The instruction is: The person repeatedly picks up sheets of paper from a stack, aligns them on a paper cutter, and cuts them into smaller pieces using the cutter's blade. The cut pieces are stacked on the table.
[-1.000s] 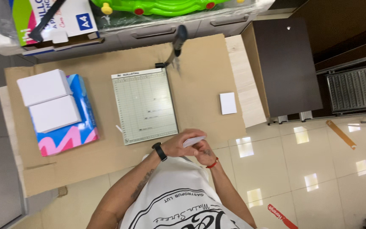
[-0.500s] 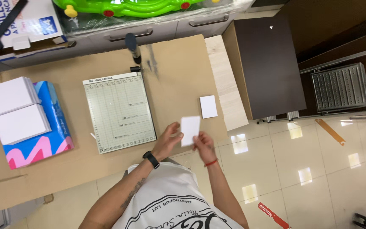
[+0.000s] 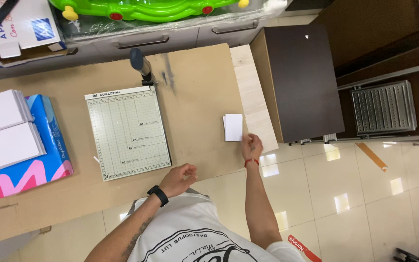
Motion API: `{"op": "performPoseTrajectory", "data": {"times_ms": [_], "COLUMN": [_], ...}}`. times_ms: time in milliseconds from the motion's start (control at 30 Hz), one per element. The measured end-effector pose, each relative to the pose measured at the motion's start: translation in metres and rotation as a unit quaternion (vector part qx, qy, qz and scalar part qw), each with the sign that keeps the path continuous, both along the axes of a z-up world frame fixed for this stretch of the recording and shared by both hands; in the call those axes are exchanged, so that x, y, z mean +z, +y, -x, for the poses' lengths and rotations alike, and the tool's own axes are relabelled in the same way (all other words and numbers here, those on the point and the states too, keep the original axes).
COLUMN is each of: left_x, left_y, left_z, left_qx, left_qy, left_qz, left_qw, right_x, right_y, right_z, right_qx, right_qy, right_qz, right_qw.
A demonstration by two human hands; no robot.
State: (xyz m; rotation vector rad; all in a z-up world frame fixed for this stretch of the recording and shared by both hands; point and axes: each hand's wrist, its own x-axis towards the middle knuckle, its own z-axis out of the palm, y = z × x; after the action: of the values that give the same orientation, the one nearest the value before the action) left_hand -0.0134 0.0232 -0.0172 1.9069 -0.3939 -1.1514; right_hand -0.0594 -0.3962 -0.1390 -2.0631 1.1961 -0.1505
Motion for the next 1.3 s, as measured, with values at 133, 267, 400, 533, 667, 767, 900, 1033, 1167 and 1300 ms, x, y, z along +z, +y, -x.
{"op": "performPoseTrajectory", "data": {"times_ms": [133, 267, 400, 533, 667, 767, 900, 1033, 1167, 1300], "left_x": [0.004, -0.036, -0.088, -0.056, -0.027, -0.048, -0.028, -0.053, -0.042, -0.031], "left_y": [0.003, 0.009, 0.020, 0.076, 0.165, 0.242, 0.363, 0.453, 0.515, 0.535], "left_z": [-0.008, -0.006, 0.000, -0.008, -0.015, -0.015, -0.018, -0.017, -0.016, -0.024], "left_qx": [0.005, -0.016, -0.042, -0.029, 0.003, 0.039, 0.125, 0.204, 0.236, 0.255], "left_qy": [-0.019, -0.090, -0.201, -0.191, -0.189, -0.191, -0.165, -0.139, -0.141, -0.132], "left_qz": [-0.016, -0.018, -0.028, -0.046, -0.058, -0.069, -0.105, -0.107, -0.110, -0.104], "left_qw": [1.000, 0.996, 0.978, 0.980, 0.980, 0.978, 0.973, 0.963, 0.955, 0.952], "right_x": [0.006, 0.036, 0.058, 0.101, 0.129, 0.135, 0.141, 0.120, 0.126, 0.095], "right_y": [0.019, 0.079, 0.153, 0.247, 0.357, 0.454, 0.594, 0.704, 0.766, 0.780], "right_z": [0.033, 0.044, 0.024, -0.030, -0.087, -0.134, -0.194, -0.248, -0.274, -0.283], "right_qx": [0.037, 0.069, 0.152, 0.249, 0.428, 0.560, 0.678, 0.706, 0.705, 0.727], "right_qy": [0.048, 0.030, -0.009, -0.029, -0.071, -0.124, -0.143, -0.145, -0.116, -0.001], "right_qz": [0.037, -0.026, -0.051, -0.099, -0.084, -0.038, 0.041, 0.084, 0.203, 0.262], "right_qw": [0.997, 0.997, 0.987, 0.963, 0.897, 0.818, 0.720, 0.688, 0.670, 0.635]}}
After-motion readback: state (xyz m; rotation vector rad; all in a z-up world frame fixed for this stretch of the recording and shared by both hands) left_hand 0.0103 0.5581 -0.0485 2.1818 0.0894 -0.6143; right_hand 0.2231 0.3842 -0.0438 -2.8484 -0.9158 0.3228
